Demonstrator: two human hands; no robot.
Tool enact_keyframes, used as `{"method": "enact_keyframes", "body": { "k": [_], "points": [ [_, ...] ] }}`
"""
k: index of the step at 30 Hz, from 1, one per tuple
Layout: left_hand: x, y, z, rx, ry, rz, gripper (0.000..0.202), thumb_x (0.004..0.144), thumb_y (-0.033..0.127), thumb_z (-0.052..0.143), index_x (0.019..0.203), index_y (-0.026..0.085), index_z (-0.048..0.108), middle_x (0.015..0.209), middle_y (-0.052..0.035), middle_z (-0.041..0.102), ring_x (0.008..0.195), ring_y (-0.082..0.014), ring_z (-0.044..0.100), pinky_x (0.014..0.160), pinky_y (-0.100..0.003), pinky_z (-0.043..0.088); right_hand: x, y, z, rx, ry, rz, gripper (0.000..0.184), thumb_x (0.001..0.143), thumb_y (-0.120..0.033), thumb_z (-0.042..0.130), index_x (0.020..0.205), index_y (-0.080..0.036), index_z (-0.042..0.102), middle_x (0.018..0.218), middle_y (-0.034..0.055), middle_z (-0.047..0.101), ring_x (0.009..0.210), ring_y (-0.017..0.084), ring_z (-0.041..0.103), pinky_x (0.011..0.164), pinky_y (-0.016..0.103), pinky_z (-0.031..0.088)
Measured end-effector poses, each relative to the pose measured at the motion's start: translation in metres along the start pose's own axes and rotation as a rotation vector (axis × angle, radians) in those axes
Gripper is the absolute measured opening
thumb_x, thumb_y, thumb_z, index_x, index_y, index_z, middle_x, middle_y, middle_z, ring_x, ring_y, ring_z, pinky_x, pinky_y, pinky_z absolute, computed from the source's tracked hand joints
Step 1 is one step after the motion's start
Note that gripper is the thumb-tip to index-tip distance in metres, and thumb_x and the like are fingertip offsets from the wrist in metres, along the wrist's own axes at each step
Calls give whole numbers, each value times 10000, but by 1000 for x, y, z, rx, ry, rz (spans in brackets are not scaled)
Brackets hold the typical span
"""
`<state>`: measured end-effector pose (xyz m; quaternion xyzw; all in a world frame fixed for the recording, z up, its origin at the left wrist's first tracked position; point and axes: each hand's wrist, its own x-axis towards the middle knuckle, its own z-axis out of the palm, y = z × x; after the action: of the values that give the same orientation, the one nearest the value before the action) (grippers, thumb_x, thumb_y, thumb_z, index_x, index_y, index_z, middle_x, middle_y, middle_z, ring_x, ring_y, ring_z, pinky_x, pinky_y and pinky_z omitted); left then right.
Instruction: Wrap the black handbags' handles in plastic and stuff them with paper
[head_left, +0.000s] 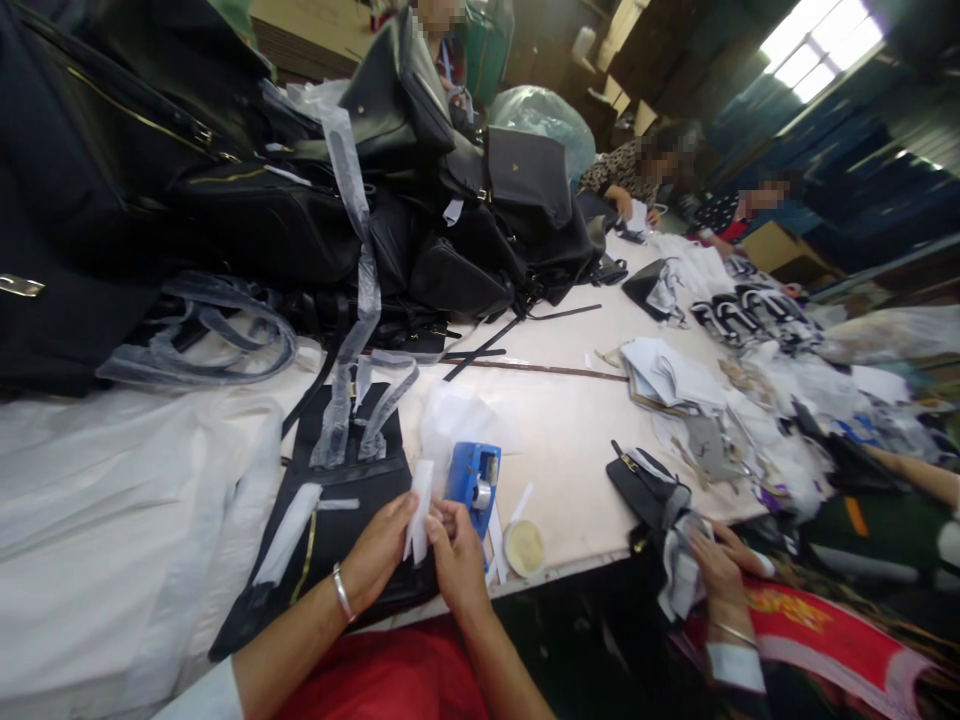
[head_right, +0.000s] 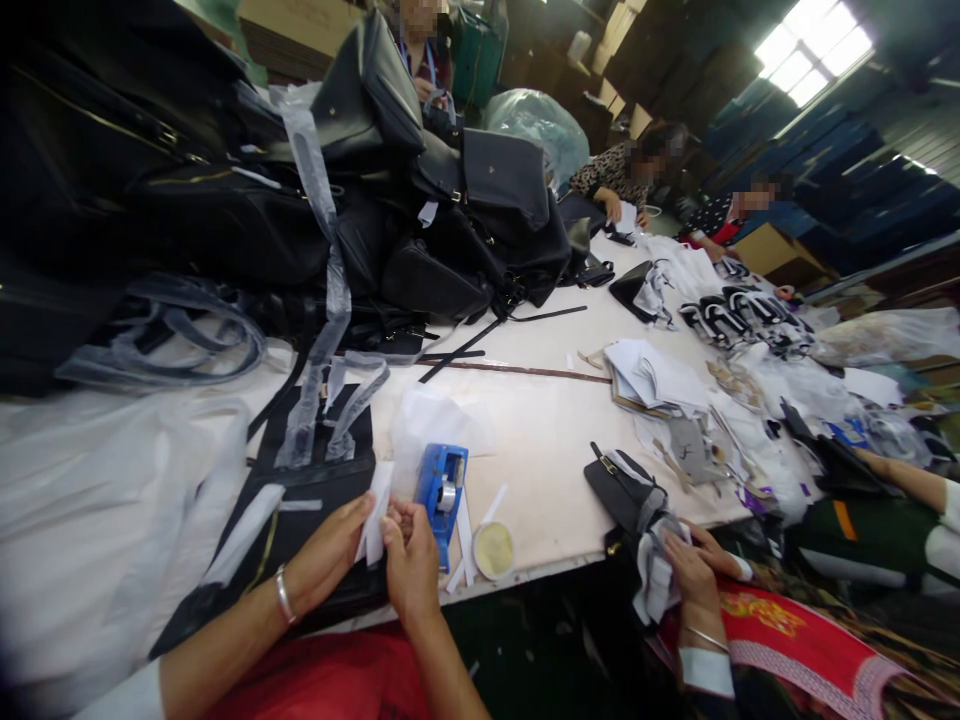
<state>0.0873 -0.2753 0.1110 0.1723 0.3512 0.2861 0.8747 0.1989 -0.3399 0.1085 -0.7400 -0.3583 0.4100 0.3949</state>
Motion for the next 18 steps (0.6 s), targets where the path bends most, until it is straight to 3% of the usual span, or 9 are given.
{"method": "enact_keyframes", "body": {
  "k": [6,10,14,18],
  "points": [
    [-8,4,4,-122,-31,-16,391,891,381,550,1195,140,600,1104,-135,688,1014,-241,637,925,-373,465,5,-5,4,-46,12,4,271,871,-363,538,1082,-194,555,952,45,680,832,186,642,784,318,500],
    [-12,7,7,-161,-31,-35,382,888,337,564,1219,148,593,1162,-144,669,1065,-256,623,980,-398,443,2,-4,6,-150,45,-38,364,904,-354,491,1218,-168,495,1076,98,659,948,210,635,846,348,492],
    [-14,10,12,-167,-31,-43,387,879,311,581,1235,160,588,1180,-140,663,1118,-272,599,996,-409,443,-1,1,7,-303,95,-168,433,921,-308,471,1330,-176,418,1243,134,587,1113,236,580,933,391,464],
    [-13,7,13,-150,35,-64,396,825,252,653,1212,186,606,1178,-110,670,1143,-275,586,976,-393,474,1,8,8,-462,114,-300,441,921,-274,465,1351,-204,398,1231,125,600,1070,246,615,876,389,519]
  ]
}}
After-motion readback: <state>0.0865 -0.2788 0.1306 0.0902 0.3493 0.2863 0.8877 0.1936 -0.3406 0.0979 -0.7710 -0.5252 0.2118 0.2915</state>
